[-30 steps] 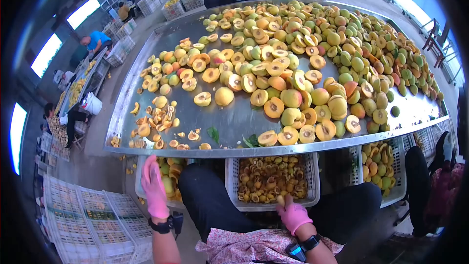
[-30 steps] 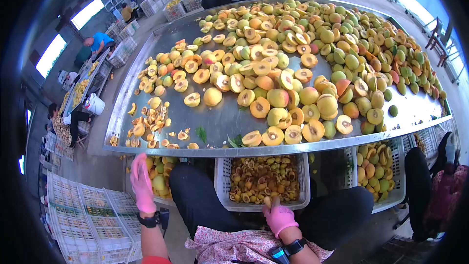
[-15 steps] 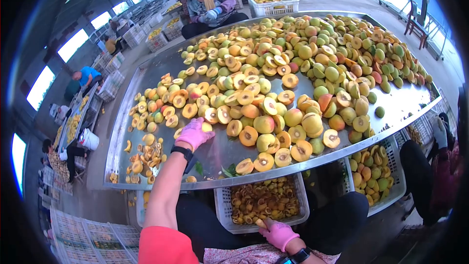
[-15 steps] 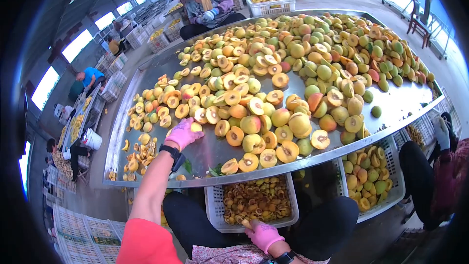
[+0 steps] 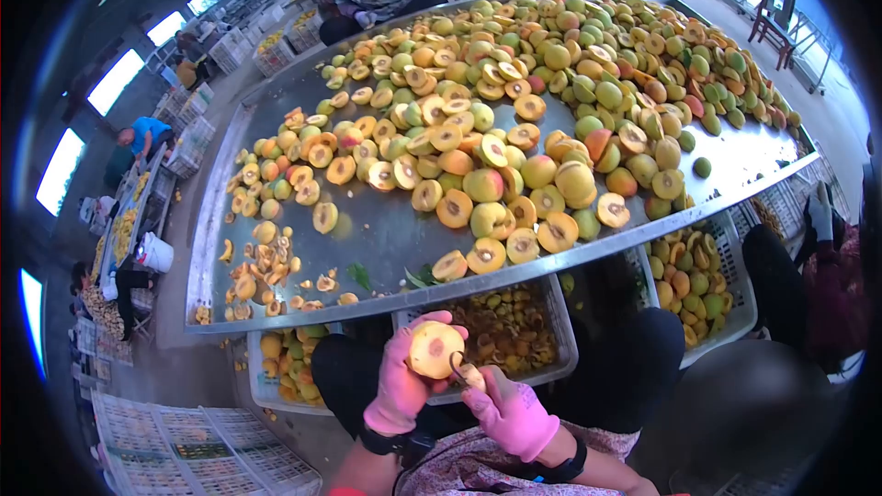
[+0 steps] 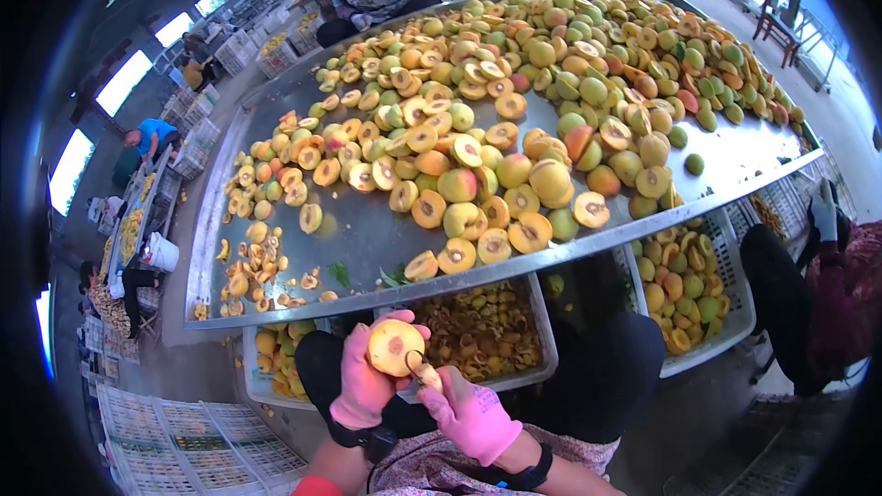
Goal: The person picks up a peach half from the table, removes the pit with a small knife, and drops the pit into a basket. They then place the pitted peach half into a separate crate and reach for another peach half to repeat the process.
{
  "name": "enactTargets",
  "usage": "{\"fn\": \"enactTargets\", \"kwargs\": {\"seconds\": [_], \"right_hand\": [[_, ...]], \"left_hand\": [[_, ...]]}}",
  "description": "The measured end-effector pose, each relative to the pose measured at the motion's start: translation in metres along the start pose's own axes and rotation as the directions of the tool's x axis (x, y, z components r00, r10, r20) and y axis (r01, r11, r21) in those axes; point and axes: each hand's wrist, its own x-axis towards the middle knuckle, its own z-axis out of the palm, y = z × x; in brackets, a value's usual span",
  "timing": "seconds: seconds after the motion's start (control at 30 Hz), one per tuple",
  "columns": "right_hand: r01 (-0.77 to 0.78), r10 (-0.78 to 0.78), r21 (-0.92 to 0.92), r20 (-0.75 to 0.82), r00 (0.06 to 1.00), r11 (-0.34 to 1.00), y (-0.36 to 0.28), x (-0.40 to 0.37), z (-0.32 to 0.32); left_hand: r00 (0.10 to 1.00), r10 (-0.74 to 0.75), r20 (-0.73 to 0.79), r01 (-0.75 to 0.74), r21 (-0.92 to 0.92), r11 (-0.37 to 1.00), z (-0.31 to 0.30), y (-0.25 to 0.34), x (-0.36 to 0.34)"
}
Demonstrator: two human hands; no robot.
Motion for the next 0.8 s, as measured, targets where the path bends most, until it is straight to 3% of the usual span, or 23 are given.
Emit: {"fn": "enactTargets", "kwargs": {"seconds": [0.17, 0.4, 0.6, 0.8], "right_hand": [[-0.071, 0.071, -0.028, 0.004, 0.997, 0.997, 0.005, -0.009, 0.004], [-0.155, 0.156, -0.065, 0.014, 0.988, 0.986, 0.013, -0.014, 0.009], [-0.275, 0.273, -0.009, 0.149, 0.95, 0.961, 0.013, -0.013, 0.002], [-0.348, 0.342, -0.033, 0.298, 0.891, 0.937, 0.012, -0.007, -0.011]], "left_hand": [[0.978, 0.199, -0.061, -0.185, 0.176, 0.967, 0.01, -0.039, -0.01], [0.901, 0.426, -0.08, -0.322, 0.533, 0.782, 0.03, -0.048, -0.019], [0.883, 0.469, -0.032, -0.341, 0.643, 0.686, 0.021, -0.055, -0.017], [0.936, 0.34, 0.093, -0.308, 0.687, 0.658, 0.006, -0.049, -0.01]]}}
